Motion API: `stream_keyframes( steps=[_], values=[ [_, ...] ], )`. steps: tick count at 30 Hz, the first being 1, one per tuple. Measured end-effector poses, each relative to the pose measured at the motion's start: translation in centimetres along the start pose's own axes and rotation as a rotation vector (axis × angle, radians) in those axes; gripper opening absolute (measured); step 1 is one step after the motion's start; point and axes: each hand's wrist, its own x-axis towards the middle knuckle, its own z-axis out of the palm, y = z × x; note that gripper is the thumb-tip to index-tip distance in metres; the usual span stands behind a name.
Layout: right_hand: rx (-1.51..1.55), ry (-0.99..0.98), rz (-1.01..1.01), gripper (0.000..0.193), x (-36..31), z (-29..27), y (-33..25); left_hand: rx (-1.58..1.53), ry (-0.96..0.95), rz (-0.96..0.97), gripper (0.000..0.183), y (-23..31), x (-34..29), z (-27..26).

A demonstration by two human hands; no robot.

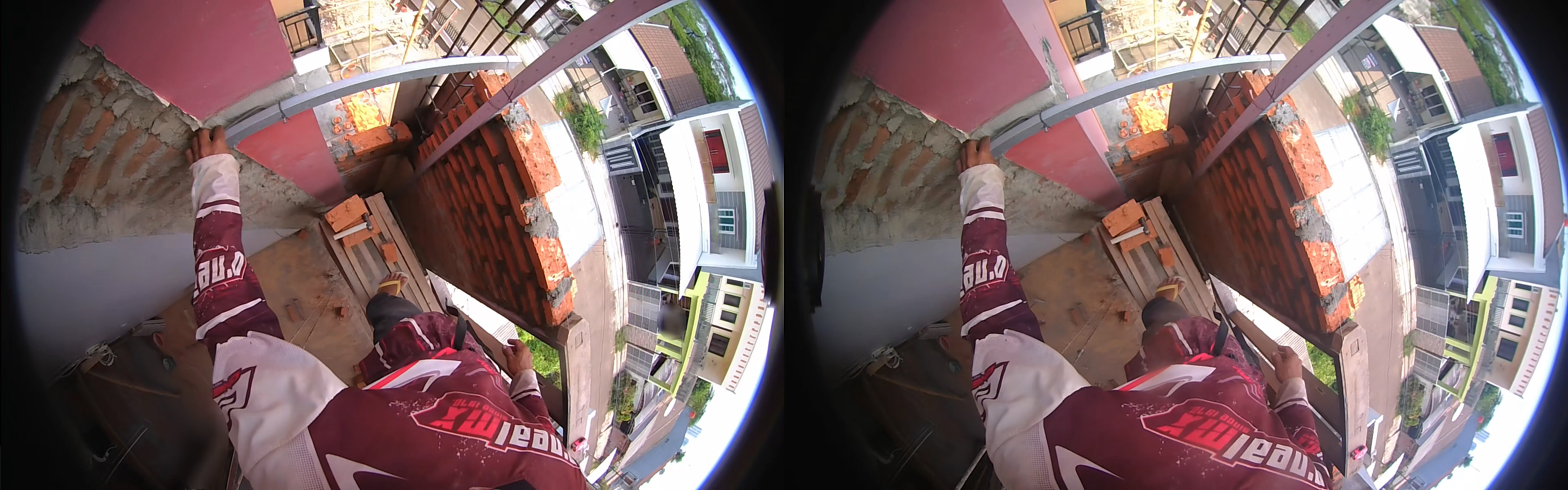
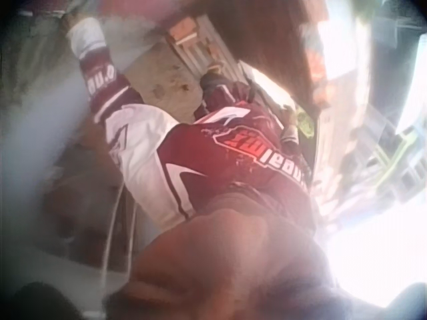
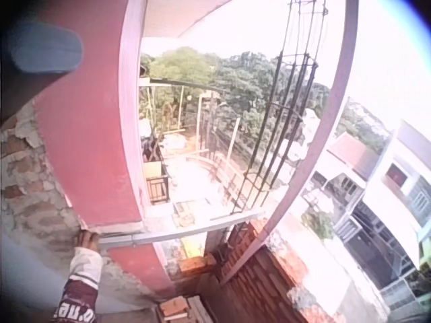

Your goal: The person uses a corded drill to make holes in a brick wall while standing on a wooden scaffold. The person then applies mortar to the wall and places bricks into the drilled holes.

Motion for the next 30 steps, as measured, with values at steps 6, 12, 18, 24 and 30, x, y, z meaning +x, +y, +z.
stream_keyframes(
  steps=[6,12,18,24,30],
  values=[
    [0.088,0.048,-0.007,0.037,-0.3,2.3,2.6,0.05,-0.077,-0.084,0.037,0.3,-0.4,-1.2],
    [0.175,-0.056,0.142,0.044,-2.5,6.6,6.5,-0.201,0.325,-0.031,0.052,7.1,-6.5,-2.3],
    [0.329,-0.094,0.148,0.047,-5.7,12.5,10.4,-0.746,-0.616,-0.115,0.072,18.2,-23.9,2.7],
    [0.366,-0.112,0.267,0.047,-8.1,12.6,10.5,-0.435,-1.923,-0.076,0.096,26.6,-42.4,-1.7],
    [0.401,-0.127,0.305,0.048,-9.1,14.0,11.7,-0.699,-2.114,-0.013,0.086,26.3,-40.1,-4.5]
  ],
)
